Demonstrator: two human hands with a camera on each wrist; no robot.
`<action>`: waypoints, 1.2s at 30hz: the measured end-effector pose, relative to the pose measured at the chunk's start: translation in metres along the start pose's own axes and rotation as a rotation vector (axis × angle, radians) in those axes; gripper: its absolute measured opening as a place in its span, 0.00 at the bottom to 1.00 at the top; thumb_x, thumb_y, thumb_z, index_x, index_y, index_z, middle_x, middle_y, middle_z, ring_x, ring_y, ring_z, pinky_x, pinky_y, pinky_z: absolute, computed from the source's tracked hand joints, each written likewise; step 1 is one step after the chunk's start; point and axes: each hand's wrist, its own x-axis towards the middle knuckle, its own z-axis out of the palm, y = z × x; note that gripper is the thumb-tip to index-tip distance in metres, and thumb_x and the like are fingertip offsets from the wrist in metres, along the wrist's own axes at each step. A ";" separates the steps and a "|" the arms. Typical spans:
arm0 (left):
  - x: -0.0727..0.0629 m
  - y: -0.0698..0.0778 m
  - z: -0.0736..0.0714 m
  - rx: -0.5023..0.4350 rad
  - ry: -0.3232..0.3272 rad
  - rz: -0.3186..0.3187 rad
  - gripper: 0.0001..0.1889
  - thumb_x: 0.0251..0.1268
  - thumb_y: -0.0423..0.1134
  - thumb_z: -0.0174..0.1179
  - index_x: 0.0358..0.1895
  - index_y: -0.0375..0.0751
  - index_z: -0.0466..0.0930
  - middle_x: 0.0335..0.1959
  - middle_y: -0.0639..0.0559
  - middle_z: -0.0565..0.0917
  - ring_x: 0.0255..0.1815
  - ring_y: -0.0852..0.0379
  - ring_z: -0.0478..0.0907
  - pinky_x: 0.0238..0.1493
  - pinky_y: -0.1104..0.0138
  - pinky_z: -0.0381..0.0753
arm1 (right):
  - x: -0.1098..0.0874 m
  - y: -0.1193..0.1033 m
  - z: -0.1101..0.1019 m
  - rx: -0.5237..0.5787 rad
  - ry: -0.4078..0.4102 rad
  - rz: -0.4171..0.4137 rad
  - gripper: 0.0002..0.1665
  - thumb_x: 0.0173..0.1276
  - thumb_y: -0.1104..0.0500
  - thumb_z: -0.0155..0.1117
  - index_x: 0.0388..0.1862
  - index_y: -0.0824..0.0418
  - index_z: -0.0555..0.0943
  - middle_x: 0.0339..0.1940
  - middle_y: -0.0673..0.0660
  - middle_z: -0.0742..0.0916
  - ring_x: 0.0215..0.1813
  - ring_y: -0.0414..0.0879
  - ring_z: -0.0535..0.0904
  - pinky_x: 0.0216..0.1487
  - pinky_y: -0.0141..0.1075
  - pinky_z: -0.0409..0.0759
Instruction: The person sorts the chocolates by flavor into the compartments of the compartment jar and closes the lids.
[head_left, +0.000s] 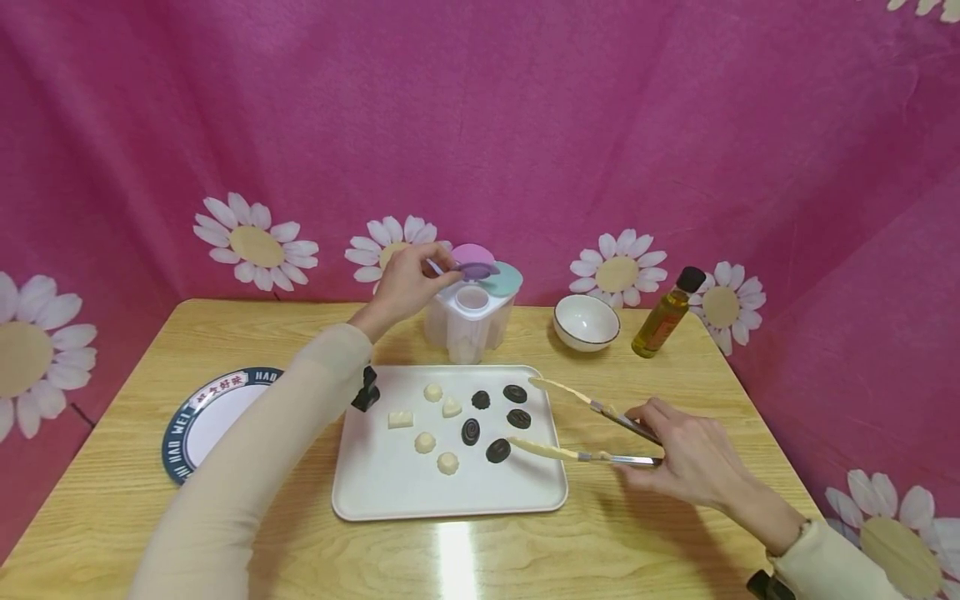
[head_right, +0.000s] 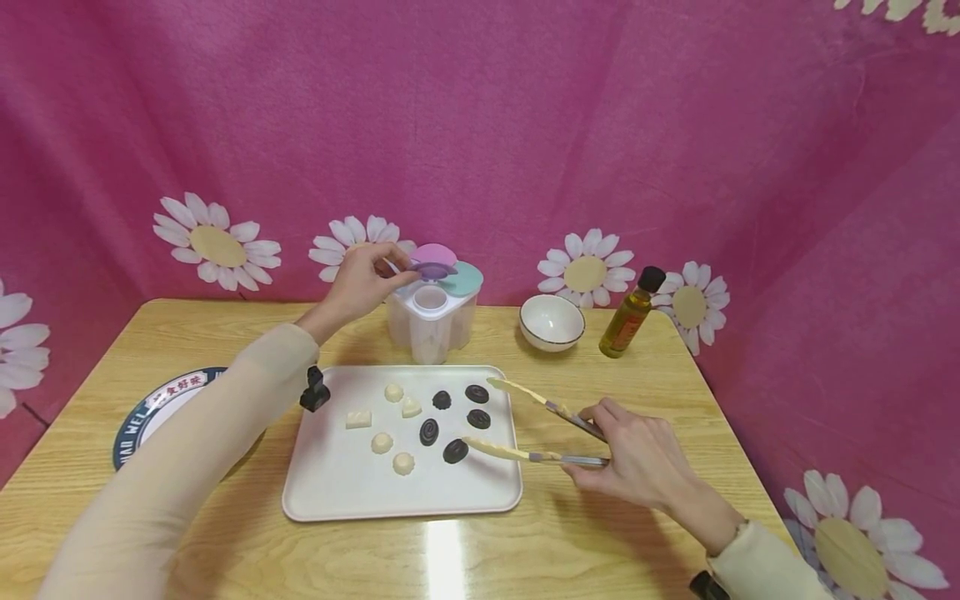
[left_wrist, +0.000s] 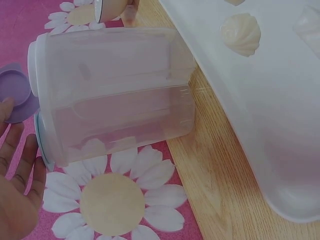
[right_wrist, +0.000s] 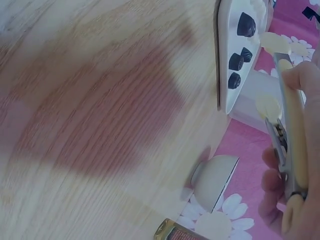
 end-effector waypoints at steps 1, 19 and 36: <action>0.000 0.000 0.000 -0.001 -0.001 -0.001 0.09 0.69 0.40 0.71 0.47 0.41 0.87 0.46 0.44 0.90 0.42 0.49 0.84 0.41 0.69 0.80 | 0.000 0.001 0.000 0.001 -0.002 -0.010 0.32 0.40 0.36 0.83 0.42 0.48 0.85 0.28 0.39 0.80 0.22 0.28 0.63 0.20 0.27 0.62; -0.002 0.003 -0.002 -0.003 -0.010 -0.013 0.10 0.69 0.40 0.72 0.47 0.40 0.87 0.47 0.43 0.90 0.43 0.48 0.85 0.40 0.68 0.79 | 0.002 0.010 0.013 -0.010 -0.147 -0.014 0.20 0.50 0.40 0.81 0.38 0.43 0.85 0.27 0.35 0.80 0.24 0.27 0.67 0.21 0.27 0.62; -0.002 0.003 -0.001 -0.003 -0.008 -0.012 0.10 0.70 0.41 0.71 0.48 0.40 0.87 0.47 0.43 0.90 0.42 0.49 0.84 0.41 0.69 0.79 | 0.014 0.013 0.015 0.064 -0.158 -0.037 0.18 0.53 0.44 0.81 0.38 0.47 0.84 0.26 0.38 0.81 0.25 0.27 0.68 0.23 0.27 0.66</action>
